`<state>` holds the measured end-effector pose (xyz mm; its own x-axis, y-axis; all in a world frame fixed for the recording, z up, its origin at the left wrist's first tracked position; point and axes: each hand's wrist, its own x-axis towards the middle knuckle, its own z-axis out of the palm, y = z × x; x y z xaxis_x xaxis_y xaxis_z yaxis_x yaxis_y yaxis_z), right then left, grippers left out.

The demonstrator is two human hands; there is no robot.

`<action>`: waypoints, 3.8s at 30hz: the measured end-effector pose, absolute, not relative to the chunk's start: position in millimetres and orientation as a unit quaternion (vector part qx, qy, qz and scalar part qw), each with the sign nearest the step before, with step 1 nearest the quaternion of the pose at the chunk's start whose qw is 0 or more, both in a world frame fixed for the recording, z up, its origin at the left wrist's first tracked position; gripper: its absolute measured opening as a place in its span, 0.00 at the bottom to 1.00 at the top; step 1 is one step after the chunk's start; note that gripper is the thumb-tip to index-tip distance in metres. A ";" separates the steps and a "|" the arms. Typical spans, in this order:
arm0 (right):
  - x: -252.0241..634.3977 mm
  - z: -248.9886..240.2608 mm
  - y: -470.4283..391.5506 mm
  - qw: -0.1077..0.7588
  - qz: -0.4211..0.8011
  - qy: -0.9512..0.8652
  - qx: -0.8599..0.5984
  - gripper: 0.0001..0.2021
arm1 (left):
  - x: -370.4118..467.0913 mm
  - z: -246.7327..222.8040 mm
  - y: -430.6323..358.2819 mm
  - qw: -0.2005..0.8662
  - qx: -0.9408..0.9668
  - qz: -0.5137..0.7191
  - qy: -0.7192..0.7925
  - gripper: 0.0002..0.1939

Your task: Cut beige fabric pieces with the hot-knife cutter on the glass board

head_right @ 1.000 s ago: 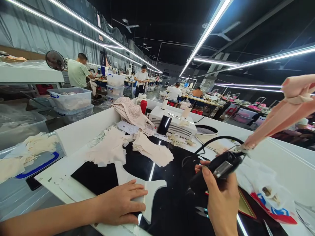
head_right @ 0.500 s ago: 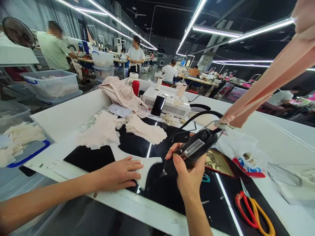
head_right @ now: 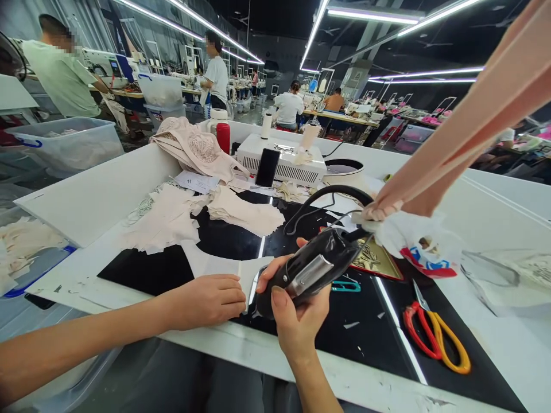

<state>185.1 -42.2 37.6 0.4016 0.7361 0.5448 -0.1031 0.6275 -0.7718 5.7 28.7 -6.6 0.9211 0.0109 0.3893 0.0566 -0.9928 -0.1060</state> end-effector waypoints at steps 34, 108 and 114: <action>174.7 27.7 -35.7 0.794 0.245 -0.442 -0.336 0.26 | 11.8 -20.4 20.5 -0.271 -0.916 -0.231 -0.187 0.07; 172.4 27.6 -38.0 0.792 0.221 -0.451 -0.347 0.22 | 12.1 -32.2 33.2 -0.137 -0.950 -0.254 -0.120 0.03; 172.2 28.4 -37.3 0.791 0.221 -0.451 -0.349 0.22 | 9.6 -30.0 26.6 -0.114 -0.948 -0.253 -0.154 0.01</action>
<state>172.2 -37.3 28.4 0.4956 0.6645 0.5594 -0.0354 0.6589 -0.7514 9.6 26.6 -30.0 0.8245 0.3492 0.4453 0.2333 -0.9267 0.2947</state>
